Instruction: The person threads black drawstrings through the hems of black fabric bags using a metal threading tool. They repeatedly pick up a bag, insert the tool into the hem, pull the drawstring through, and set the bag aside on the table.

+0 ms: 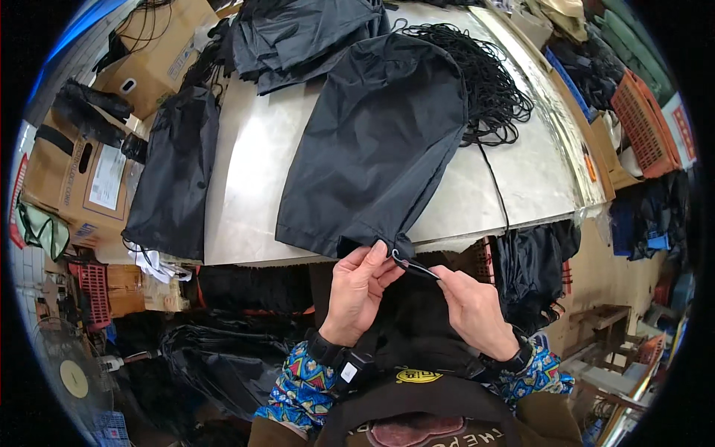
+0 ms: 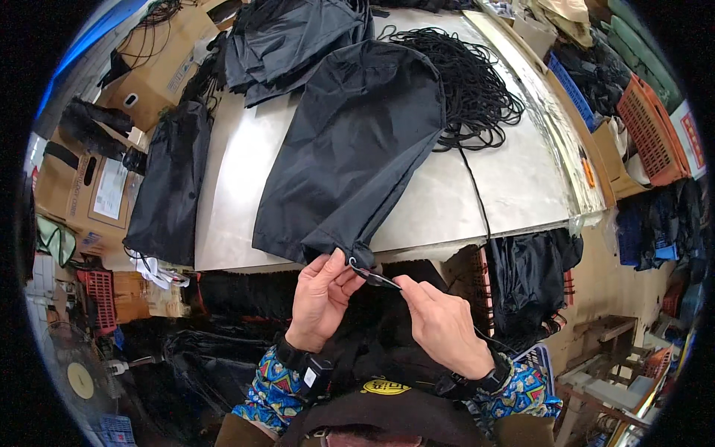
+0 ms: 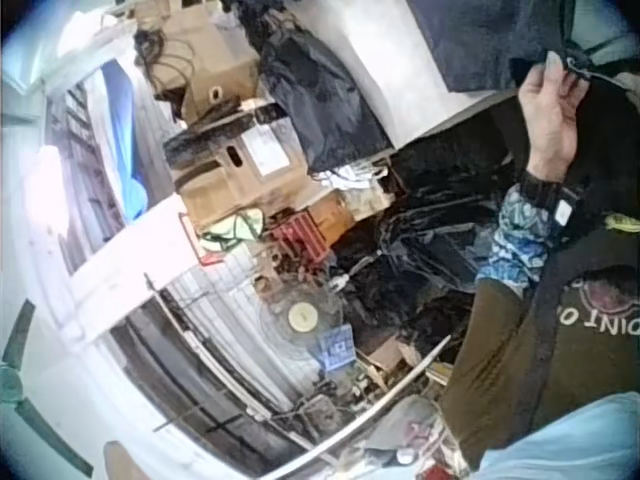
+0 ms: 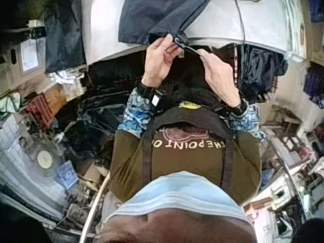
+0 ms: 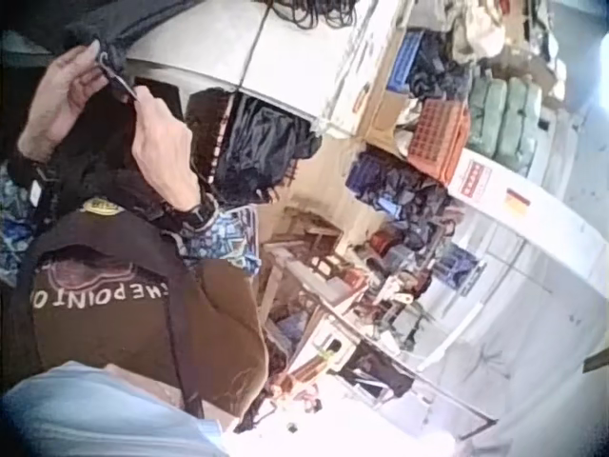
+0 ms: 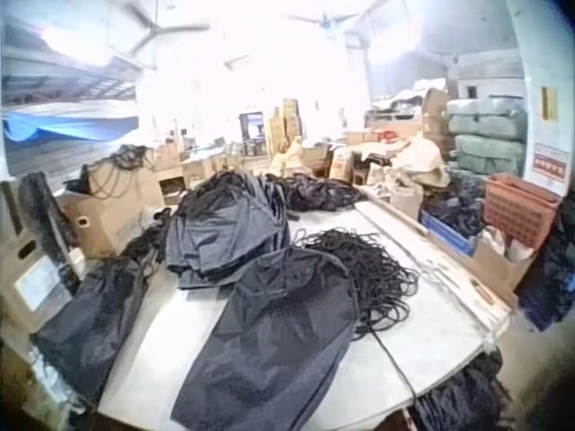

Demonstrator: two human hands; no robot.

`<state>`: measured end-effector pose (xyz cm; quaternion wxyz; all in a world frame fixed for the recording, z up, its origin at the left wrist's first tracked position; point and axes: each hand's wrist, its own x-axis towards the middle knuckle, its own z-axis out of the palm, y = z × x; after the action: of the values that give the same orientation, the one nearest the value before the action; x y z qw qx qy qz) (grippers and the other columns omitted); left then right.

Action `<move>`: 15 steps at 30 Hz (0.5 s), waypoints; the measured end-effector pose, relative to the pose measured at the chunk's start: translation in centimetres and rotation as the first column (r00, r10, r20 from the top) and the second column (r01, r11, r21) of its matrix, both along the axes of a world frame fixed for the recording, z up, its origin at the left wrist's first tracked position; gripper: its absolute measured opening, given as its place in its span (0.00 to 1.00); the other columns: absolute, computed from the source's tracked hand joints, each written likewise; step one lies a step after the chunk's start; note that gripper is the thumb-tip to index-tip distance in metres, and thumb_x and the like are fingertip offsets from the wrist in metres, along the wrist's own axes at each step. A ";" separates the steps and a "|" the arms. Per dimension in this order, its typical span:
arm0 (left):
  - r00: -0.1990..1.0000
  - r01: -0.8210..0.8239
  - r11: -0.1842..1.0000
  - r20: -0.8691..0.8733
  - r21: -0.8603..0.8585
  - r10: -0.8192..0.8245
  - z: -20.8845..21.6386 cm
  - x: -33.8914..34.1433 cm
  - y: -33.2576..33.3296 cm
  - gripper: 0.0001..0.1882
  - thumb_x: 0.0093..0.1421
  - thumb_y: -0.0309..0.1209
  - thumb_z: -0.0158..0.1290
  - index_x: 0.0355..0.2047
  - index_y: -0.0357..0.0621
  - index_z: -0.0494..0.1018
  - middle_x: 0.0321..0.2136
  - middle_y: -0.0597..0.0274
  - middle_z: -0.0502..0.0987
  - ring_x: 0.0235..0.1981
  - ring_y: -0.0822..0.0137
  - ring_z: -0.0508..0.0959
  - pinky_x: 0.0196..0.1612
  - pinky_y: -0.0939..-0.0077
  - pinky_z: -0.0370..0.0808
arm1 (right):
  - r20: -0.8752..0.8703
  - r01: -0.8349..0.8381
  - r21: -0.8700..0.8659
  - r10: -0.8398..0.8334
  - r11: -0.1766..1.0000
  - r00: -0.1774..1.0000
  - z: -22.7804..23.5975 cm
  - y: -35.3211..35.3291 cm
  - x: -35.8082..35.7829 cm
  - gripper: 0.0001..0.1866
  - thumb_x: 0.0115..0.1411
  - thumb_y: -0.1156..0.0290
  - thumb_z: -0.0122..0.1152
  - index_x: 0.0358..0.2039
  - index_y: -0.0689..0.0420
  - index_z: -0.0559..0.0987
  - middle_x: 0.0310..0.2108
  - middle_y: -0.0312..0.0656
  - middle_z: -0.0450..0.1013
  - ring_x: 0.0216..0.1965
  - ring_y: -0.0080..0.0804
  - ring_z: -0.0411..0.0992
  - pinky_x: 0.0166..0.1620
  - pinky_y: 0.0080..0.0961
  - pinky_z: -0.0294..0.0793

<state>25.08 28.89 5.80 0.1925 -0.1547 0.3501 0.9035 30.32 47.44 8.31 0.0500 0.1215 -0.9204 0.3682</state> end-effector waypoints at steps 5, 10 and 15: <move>0.999 -0.025 0.996 -0.021 -0.089 0.023 0.0 -0.1 0.5 0.07 0.61 0.28 0.54 0.35 0.37 0.76 0.32 0.59 0.79 0.34 0.69 0.80 0.42 0.73 0.79 | -0.015 0.009 0.079 -0.008 0.997 1.000 0.0 0.3 0.0 0.16 0.56 0.79 0.53 0.46 0.57 0.73 0.22 0.44 0.68 0.21 0.44 0.70 0.22 0.36 0.68; 0.994 -0.002 0.980 -0.111 -0.201 -0.021 0.1 0.4 0.8 0.08 0.60 0.28 0.55 0.34 0.35 0.77 0.31 0.60 0.79 0.32 0.71 0.79 0.39 0.74 0.78 | -0.095 0.008 0.222 0.014 0.975 0.995 0.1 -0.4 -0.4 0.20 0.52 0.80 0.53 0.48 0.58 0.71 0.23 0.41 0.66 0.22 0.40 0.71 0.22 0.33 0.69; 0.980 -0.061 0.940 -0.200 -0.334 -0.007 0.3 0.3 0.5 0.09 0.61 0.30 0.54 0.30 0.34 0.76 0.27 0.62 0.77 0.30 0.73 0.77 0.35 0.76 0.78 | -0.102 -0.040 0.288 0.072 0.957 0.992 0.9 -1.4 -1.9 0.23 0.53 0.77 0.53 0.52 0.59 0.68 0.24 0.42 0.67 0.23 0.39 0.71 0.24 0.32 0.71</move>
<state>25.35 29.43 6.07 0.1148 -0.0996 0.5156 0.8432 28.40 46.09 9.22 0.0726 0.1738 -0.9559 0.2256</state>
